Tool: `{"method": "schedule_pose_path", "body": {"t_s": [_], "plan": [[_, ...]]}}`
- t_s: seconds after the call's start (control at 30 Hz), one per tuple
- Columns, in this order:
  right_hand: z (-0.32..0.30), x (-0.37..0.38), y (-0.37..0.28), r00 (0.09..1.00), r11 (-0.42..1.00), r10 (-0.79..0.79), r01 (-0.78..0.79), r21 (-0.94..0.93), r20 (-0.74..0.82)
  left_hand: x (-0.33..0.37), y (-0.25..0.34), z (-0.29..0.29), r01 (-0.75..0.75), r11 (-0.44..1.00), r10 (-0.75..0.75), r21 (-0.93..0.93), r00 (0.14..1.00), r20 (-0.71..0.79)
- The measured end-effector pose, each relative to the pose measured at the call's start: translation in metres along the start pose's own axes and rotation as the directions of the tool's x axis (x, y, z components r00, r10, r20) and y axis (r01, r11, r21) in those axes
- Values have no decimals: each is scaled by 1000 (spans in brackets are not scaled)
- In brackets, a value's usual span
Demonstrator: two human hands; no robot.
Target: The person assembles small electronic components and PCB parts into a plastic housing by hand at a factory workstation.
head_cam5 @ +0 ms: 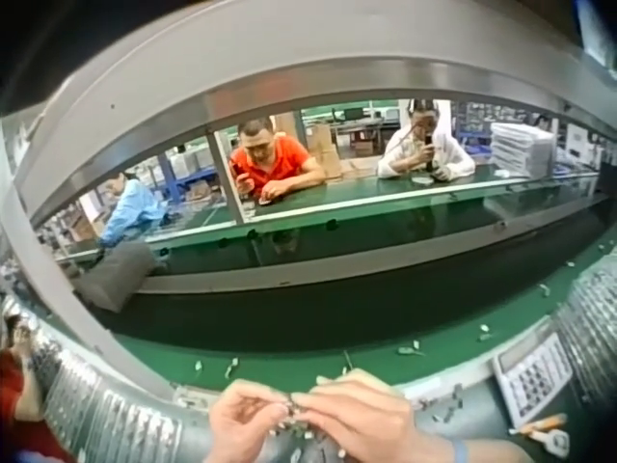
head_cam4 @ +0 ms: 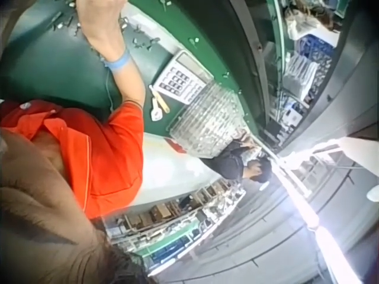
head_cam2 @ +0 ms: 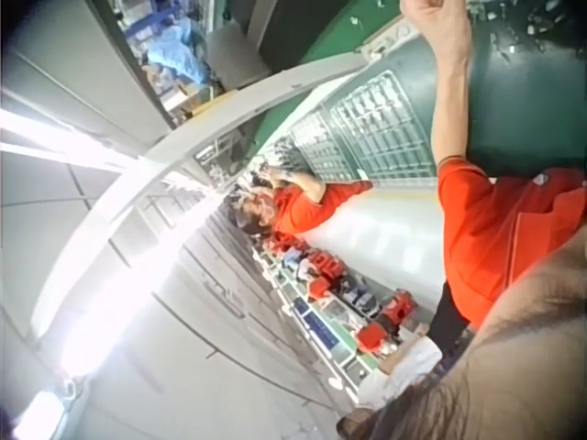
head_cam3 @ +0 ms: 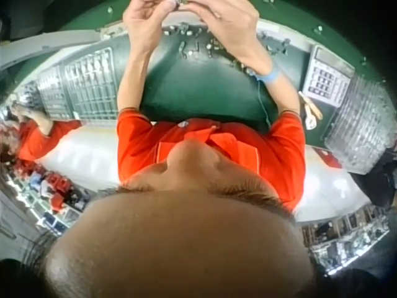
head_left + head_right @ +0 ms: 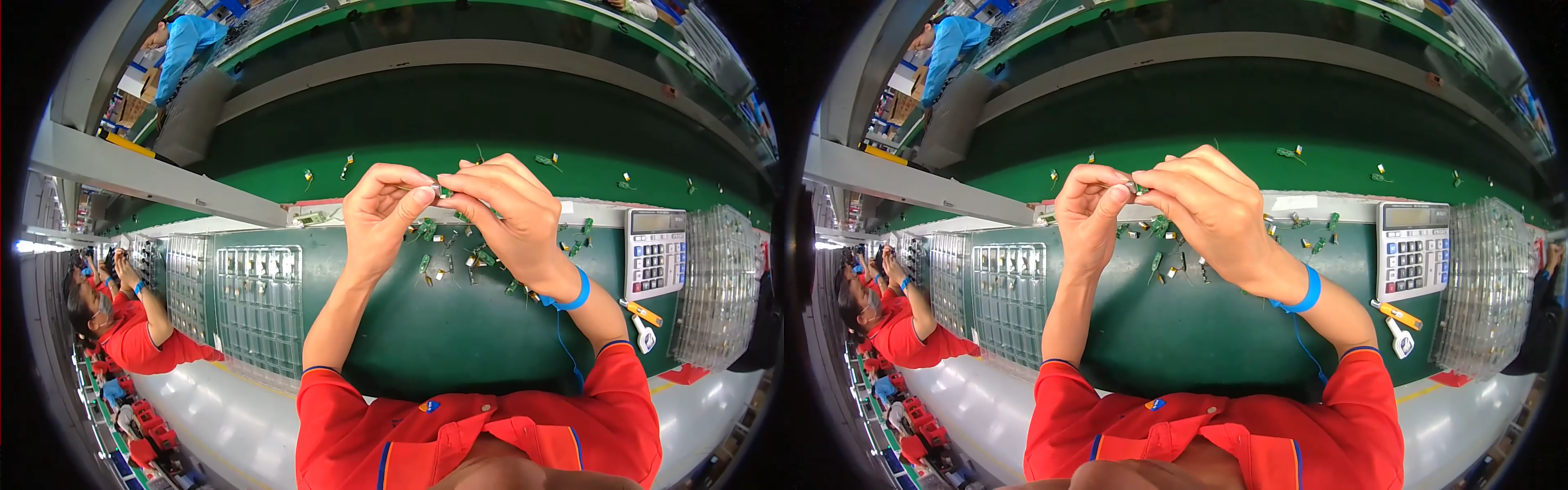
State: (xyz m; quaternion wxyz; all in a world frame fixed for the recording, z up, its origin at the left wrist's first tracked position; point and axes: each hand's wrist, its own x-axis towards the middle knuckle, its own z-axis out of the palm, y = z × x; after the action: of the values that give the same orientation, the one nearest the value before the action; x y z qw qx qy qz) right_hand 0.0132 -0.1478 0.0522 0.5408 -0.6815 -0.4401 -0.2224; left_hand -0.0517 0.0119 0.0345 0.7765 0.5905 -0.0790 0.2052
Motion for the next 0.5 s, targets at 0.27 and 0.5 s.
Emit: {"method": "schedule_pose_path", "body": {"t_s": [0.27, 0.5], "plan": [[-1, 0, 1, 999, 999, -50, 50, 9, 1, 1, 5, -1, 77, 996, -77, -38, 997, 10], [-2, 2, 2, 995, 995, -96, 96, 23, 2, -1, 7, 4, 88, 992, -91, -96, 996, -27]]}}
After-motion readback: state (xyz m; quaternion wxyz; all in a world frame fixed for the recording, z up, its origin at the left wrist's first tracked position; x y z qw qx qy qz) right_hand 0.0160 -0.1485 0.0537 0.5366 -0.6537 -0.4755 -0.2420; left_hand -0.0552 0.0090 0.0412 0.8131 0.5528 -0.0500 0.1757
